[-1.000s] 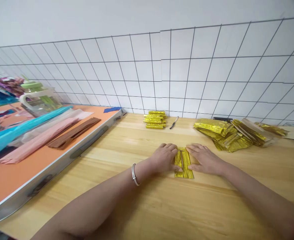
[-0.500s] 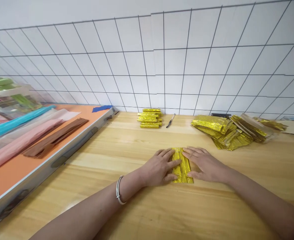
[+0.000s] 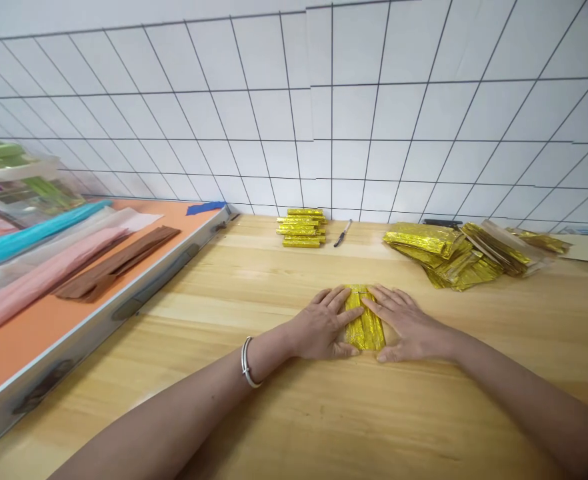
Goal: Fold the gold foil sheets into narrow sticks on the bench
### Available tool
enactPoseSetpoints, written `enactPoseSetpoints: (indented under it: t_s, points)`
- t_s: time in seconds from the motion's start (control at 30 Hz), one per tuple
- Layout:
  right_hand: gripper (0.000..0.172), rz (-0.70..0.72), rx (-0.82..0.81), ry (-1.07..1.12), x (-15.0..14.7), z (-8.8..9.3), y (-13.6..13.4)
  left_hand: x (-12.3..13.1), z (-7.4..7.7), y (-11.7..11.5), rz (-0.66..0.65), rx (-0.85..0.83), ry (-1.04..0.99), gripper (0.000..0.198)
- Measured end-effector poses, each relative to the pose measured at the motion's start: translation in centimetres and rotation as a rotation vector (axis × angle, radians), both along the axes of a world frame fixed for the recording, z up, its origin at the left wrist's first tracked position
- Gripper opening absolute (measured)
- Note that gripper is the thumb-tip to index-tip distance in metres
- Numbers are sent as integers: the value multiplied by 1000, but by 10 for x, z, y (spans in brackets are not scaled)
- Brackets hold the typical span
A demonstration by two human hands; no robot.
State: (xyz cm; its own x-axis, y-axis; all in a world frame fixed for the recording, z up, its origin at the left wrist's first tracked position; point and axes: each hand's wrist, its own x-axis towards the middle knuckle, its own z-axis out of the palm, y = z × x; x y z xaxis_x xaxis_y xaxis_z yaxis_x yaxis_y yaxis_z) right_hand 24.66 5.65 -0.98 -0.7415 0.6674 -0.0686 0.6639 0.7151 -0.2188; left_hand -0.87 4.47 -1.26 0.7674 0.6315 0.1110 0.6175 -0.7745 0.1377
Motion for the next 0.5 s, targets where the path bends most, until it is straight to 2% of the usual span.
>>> enactPoseSetpoints:
  t_s: [0.13,0.27,0.37,0.5]
  points:
    - [68,41,110,47,10,8,-20,0,1,-1,-4,11,-19,76]
    - [47,105,285,33,11,11,-38,-1,3,-2,-9,-4,-33,76]
    - [42,185,383,11,7,13,-43,-2,3,-1,-16,-12,-39,77]
    - [37,218,413,55,3,11,-42,-3,2,0,-16,-8,-52,76]
